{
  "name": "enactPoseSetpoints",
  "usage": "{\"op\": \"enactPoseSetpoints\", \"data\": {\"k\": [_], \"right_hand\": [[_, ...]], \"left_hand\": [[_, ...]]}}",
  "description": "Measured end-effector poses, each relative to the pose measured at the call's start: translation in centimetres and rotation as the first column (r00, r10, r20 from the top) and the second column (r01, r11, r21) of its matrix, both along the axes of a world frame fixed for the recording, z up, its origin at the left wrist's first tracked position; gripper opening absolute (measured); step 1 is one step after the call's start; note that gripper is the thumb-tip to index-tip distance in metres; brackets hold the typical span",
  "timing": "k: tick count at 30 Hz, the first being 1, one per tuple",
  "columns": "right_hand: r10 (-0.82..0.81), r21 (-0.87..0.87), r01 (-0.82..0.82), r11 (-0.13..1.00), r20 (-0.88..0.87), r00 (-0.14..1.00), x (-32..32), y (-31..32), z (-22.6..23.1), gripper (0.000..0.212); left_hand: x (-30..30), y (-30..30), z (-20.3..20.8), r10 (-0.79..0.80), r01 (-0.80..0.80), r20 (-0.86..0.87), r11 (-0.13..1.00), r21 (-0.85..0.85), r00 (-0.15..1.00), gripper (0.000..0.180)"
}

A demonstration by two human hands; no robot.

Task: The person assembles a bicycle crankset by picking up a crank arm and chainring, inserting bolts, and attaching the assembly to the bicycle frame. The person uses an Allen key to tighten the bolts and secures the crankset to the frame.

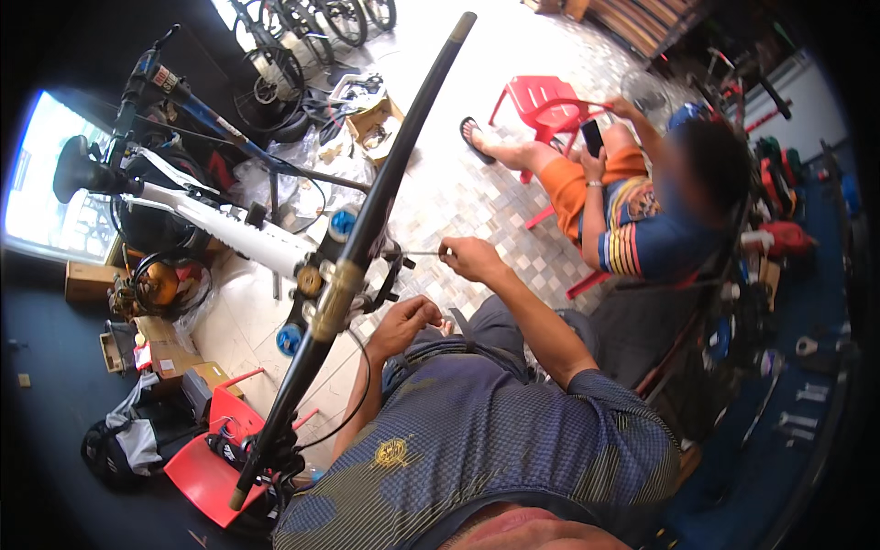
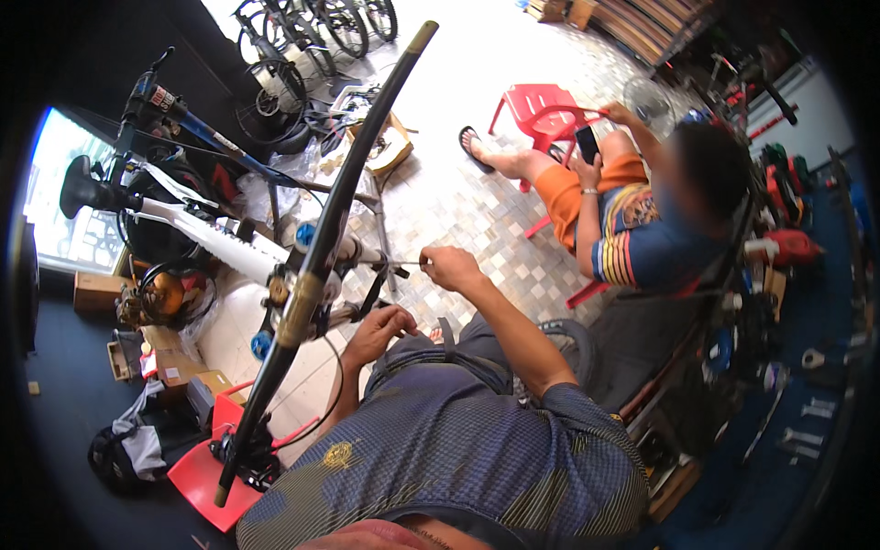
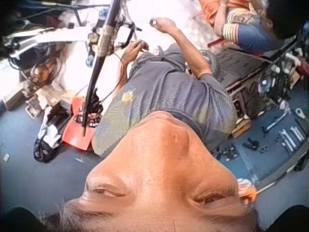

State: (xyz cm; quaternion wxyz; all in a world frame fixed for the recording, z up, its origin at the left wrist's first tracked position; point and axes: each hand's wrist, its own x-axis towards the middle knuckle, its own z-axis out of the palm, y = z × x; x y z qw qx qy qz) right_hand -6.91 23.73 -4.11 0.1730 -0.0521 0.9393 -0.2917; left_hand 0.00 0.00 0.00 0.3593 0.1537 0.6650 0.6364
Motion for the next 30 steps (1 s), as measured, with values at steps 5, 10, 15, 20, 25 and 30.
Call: {"op": "enactPoseSetpoints", "data": {"k": [5, 10, 15, 20, 25, 30], "right_hand": [[0.181, -0.182, -0.177, 0.967, 0.004, 0.983, -8.8, 3.7, -5.6, 0.021], [0.366, -0.307, -0.333, 0.892, 0.055, 0.929, -14.9, 12.1, -10.2, 0.037], [0.197, -0.413, -0.062, 0.909, 0.292, 0.936, -20.5, 21.8, -10.4, 0.041], [0.012, -0.343, 0.103, 0.934, 0.317, 0.948, -30.6, 28.8, -12.0, 0.041], [0.009, -0.454, 0.093, 0.886, 0.217, 0.976, -40.4, 27.6, -11.9, 0.04], [0.217, -0.434, -0.101, 0.895, 0.227, 0.949, -49.8, 22.4, -14.9, 0.041]], "left_hand": [[-6.2, 8.2, -2.5, 0.232, -0.235, 0.114, 0.972, 0.015, 0.966, 0.043], [-15.1, 18.0, -8.3, 0.562, -0.563, 0.128, 0.826, -0.032, 0.817, 0.044], [-18.7, 17.6, -16.9, 0.601, -0.522, -0.051, 0.645, -0.558, 0.798, 0.052], [-25.5, 20.9, -20.2, 0.489, -0.35, -0.046, 0.553, -0.756, 0.871, 0.053], [-32.8, 21.9, -23.9, 0.466, -0.29, 0.05, 0.627, -0.723, 0.884, 0.05], [-40.2, 19.4, -26.8, 0.543, -0.352, -0.025, 0.508, -0.787, 0.84, 0.042]]}}
